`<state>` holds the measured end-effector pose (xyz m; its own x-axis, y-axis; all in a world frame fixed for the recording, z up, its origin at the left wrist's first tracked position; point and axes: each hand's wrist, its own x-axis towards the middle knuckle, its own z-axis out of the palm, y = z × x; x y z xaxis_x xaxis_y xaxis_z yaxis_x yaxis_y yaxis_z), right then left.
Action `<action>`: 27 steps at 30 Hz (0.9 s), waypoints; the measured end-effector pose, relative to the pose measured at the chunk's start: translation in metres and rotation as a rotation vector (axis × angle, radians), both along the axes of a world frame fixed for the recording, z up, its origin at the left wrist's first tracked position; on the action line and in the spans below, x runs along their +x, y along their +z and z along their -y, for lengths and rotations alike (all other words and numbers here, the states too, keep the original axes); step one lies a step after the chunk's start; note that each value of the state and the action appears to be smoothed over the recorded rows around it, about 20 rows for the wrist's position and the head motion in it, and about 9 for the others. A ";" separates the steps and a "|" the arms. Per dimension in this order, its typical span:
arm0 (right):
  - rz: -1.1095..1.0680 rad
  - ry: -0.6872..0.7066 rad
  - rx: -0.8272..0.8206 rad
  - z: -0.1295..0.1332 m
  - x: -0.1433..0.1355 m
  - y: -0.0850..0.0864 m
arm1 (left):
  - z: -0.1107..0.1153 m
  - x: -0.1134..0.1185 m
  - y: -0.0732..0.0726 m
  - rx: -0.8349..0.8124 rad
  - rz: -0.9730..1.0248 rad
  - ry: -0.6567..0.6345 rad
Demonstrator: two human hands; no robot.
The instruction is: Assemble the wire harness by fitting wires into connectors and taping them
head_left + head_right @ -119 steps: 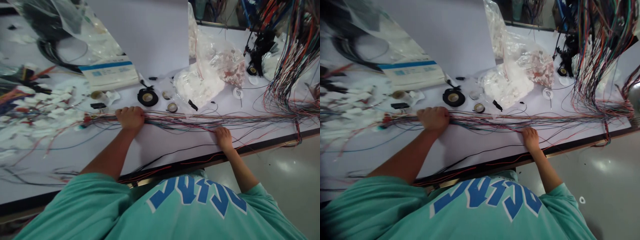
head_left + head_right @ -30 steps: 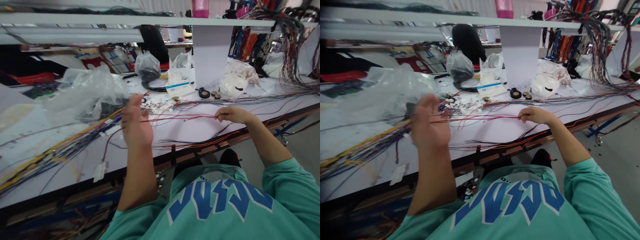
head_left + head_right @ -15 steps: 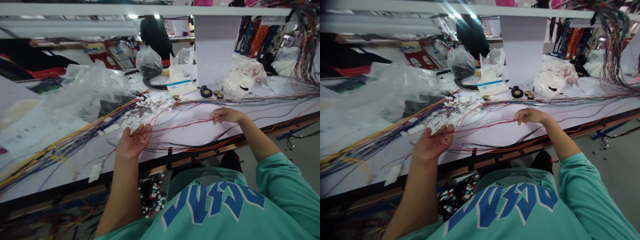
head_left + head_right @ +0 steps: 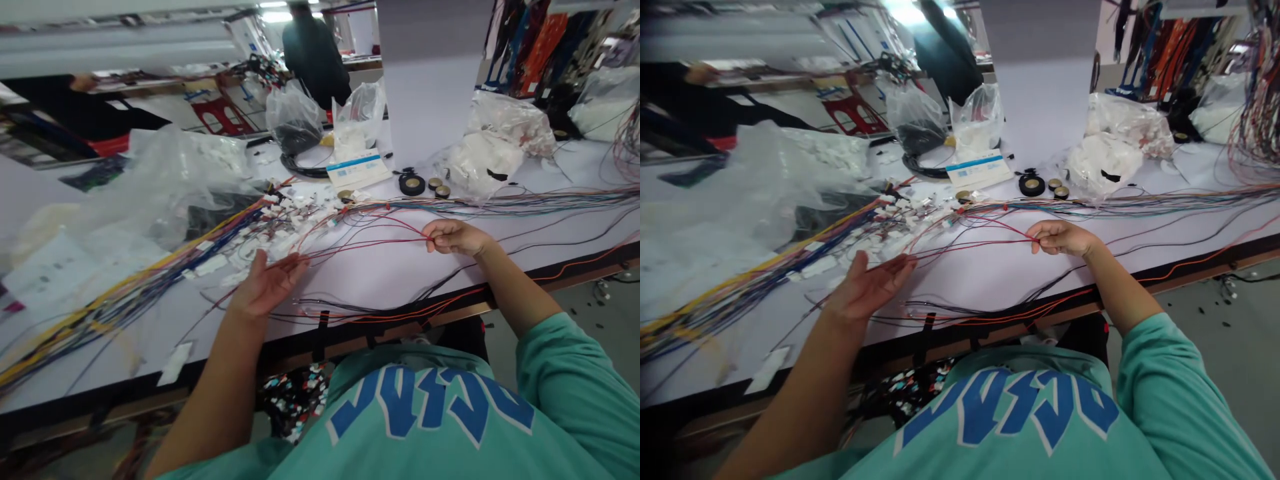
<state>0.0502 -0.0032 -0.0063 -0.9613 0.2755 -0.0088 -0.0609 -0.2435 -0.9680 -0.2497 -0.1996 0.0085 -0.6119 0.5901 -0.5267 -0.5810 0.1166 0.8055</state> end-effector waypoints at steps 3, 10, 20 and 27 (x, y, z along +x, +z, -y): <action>-0.014 0.014 -0.030 -0.001 0.001 0.001 | 0.014 0.001 0.001 -0.007 -0.022 -0.082; -0.013 0.007 -0.038 -0.003 0.003 -0.004 | 0.060 0.004 -0.003 -0.037 -0.227 -0.392; 0.033 0.009 0.008 -0.003 0.002 -0.004 | -0.016 0.070 0.021 0.197 -0.179 -0.596; 0.084 0.030 0.013 -0.003 -0.002 -0.007 | -0.057 0.103 0.018 0.373 -0.417 -0.493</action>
<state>0.0484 -0.0006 -0.0134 -0.9651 0.2473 -0.0860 0.0273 -0.2315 -0.9725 -0.1471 -0.1426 0.0261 -0.3355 0.9418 -0.0193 -0.1693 -0.0401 0.9847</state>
